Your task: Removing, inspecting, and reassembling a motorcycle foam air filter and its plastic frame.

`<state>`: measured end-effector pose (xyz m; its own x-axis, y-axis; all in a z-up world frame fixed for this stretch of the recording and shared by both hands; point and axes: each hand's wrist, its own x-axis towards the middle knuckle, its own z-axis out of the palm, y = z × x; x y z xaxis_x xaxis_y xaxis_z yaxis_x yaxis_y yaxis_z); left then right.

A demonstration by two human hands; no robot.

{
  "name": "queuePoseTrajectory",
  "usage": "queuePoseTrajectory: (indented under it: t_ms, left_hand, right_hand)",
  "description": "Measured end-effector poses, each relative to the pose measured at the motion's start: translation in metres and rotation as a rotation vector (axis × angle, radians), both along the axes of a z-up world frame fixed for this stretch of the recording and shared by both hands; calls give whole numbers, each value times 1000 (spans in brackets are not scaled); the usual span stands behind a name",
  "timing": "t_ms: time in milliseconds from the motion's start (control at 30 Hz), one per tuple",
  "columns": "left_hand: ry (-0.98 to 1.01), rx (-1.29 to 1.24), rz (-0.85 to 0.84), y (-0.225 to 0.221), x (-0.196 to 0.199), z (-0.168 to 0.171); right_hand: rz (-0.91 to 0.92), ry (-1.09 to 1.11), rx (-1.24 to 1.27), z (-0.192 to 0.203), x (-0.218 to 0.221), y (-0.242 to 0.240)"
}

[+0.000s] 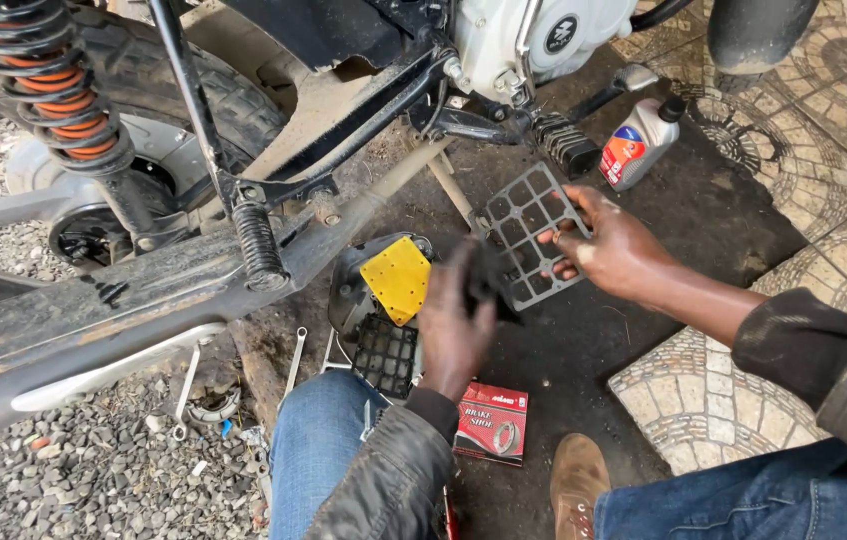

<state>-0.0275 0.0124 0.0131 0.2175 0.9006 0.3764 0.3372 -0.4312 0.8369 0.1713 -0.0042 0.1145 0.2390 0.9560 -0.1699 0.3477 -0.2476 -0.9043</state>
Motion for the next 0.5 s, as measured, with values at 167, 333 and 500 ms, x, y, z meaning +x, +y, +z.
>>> queuePoseTrajectory:
  t_ms: [167, 333, 500]
  left_hand:
    - [-432, -677, 69, 17, 8, -39]
    - [-343, -260, -46, 7, 25, -52]
    - [-59, 160, -55, -13, 17, -25]
  right_hand:
    - [-87, 83, -42, -36, 1, 4]
    - [-36, 307, -390, -113, 9, 9]
    - [-99, 660, -354, 3, -48, -19]
